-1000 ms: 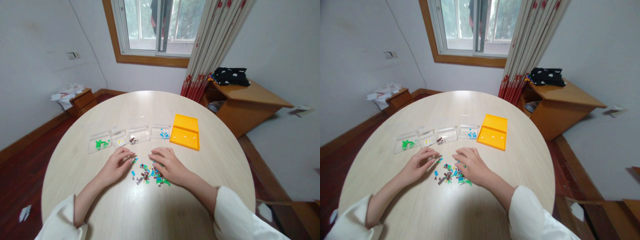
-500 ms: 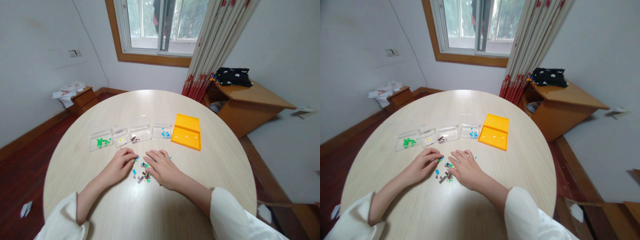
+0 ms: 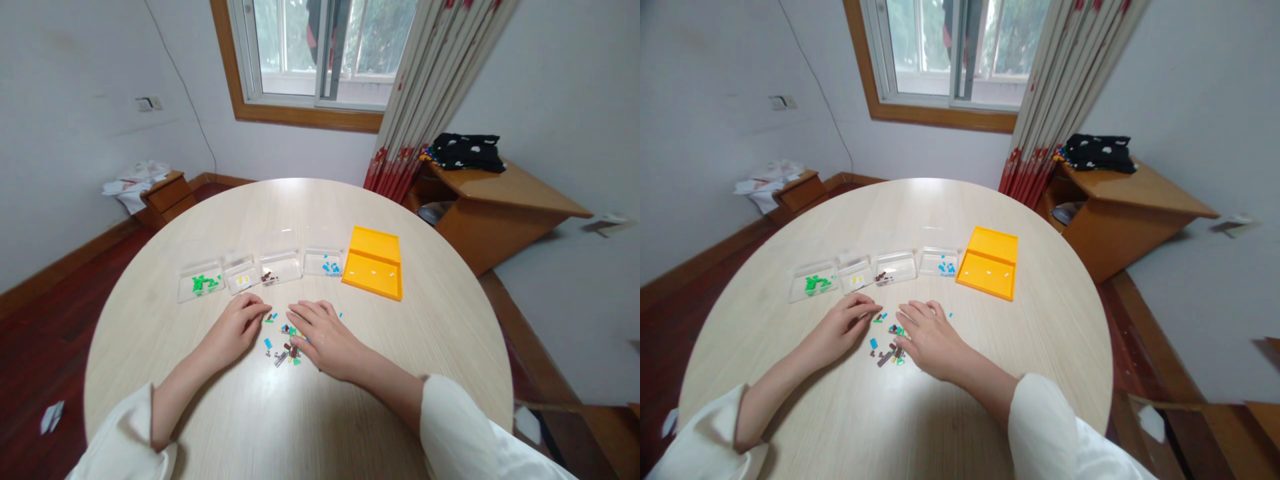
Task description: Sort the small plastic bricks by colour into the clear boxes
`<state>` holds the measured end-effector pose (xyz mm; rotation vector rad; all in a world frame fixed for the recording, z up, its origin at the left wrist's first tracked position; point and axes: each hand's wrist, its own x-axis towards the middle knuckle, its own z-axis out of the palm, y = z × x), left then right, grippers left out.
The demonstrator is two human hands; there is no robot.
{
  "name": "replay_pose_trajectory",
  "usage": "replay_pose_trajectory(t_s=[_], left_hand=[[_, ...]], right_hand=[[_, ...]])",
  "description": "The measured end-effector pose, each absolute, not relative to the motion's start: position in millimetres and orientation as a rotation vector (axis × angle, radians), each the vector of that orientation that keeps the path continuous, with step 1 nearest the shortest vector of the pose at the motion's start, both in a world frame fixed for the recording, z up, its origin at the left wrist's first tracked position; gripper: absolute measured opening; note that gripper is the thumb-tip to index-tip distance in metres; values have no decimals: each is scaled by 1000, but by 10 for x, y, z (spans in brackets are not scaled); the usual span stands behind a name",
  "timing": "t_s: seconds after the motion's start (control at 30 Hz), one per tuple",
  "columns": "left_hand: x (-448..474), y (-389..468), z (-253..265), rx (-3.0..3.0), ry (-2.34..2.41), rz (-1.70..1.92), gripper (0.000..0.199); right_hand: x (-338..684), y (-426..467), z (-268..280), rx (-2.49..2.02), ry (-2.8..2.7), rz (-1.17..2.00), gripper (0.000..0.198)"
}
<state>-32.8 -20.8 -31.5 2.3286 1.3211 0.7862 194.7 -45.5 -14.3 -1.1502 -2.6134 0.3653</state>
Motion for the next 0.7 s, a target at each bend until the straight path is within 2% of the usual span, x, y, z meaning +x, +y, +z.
replay_pose_trajectory(t_s=[0.7], left_hand=[[-324, -199, -224, 2234, 1449, 782, 21]], right_hand=[[1991, -425, -209, -1034, -2483, 347, 24]])
